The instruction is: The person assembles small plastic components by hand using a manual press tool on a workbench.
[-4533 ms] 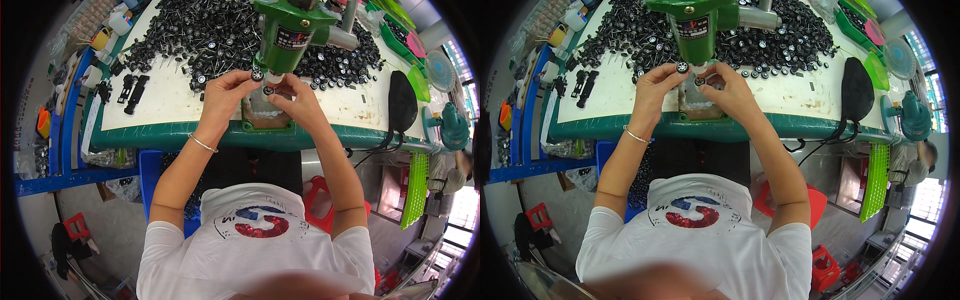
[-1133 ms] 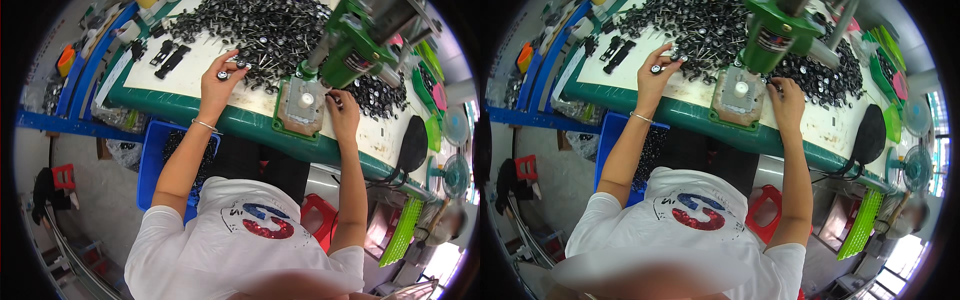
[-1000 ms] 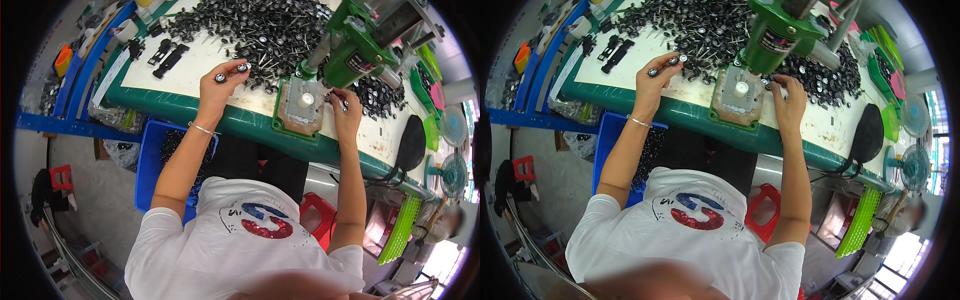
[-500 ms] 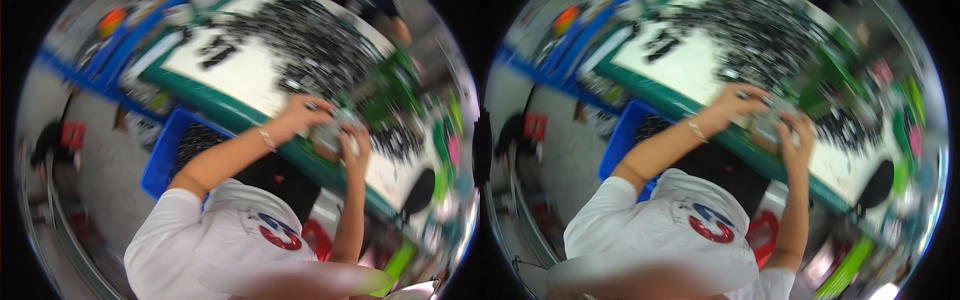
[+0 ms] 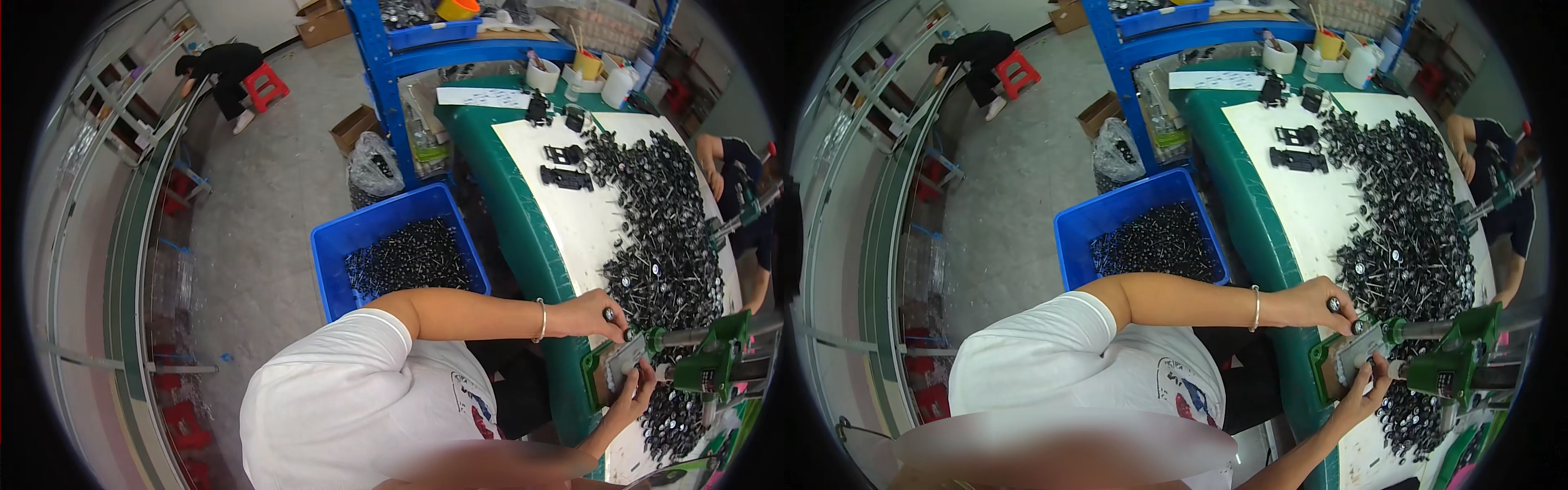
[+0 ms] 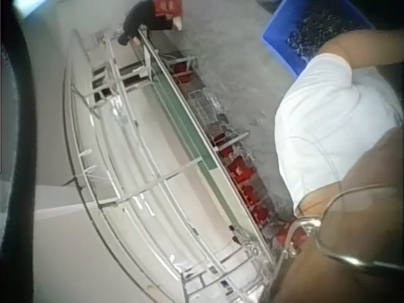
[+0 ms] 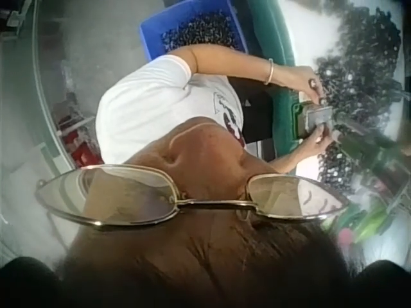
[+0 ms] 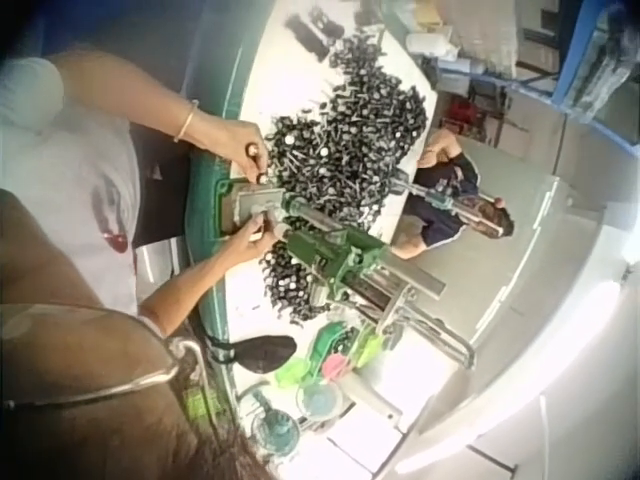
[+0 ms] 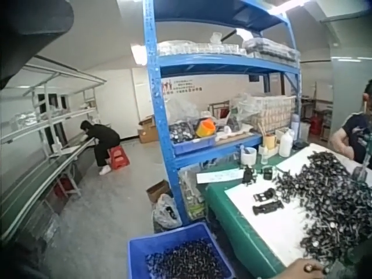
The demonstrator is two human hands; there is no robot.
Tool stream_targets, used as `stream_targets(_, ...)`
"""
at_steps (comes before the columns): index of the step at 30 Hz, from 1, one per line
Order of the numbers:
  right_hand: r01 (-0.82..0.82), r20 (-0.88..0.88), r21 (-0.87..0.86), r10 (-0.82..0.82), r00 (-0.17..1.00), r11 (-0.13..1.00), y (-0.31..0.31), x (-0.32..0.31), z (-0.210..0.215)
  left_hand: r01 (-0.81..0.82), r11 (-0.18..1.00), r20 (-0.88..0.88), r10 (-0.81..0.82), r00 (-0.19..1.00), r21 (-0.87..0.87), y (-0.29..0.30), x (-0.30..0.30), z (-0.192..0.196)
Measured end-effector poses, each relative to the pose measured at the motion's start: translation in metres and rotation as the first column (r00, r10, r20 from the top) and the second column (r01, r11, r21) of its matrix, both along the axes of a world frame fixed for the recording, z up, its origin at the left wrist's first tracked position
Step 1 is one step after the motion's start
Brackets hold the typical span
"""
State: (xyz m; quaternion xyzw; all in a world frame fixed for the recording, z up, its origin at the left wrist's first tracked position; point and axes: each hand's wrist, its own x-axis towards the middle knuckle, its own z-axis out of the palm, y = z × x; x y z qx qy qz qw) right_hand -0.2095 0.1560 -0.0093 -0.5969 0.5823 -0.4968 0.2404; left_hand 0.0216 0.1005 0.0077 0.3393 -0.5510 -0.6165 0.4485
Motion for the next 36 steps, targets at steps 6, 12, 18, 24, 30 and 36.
stream_targets(6, -0.032, -0.016, 0.025, 0.032, 0.999, 0.999, -0.004, -0.005, -0.003, -0.029, 0.998, -0.072, 0.024, 0.997, -0.061, 0.0, -0.012, -0.002)
stream_targets(12, -0.022, 0.019, 0.041, 0.021, 1.0, 0.999, -0.004, -0.006, -0.007, 0.077, 0.995, -0.11, -0.07, 0.991, 0.06, 0.007, -0.011, -0.003)
stream_targets(18, 0.024, -0.06, -0.027, -0.025, 0.998, 0.999, -0.002, -0.023, -0.015, 0.093, 0.994, -0.114, -0.086, 0.99, 0.061, 0.005, -0.003, 0.002)
stream_targets(24, 0.105, -0.072, -0.02, -0.106, 0.992, 0.994, -0.005, 0.017, 0.006, 0.069, 0.997, -0.059, -0.067, 0.996, 0.03, -0.012, -0.01, 0.0)
stream_targets(30, 0.154, 0.033, -0.056, -0.152, 0.988, 0.987, 0.01, -0.012, 0.035, 0.117, 0.992, -0.062, -0.12, 0.991, -0.048, -0.019, -0.038, 0.006)
stream_targets(36, 0.275, 0.336, -0.092, -0.23, 0.913, 0.957, 0.015, -0.063, 0.073, 0.176, 0.946, -0.022, -0.189, 0.982, -0.271, -0.019, -0.062, 0.011)
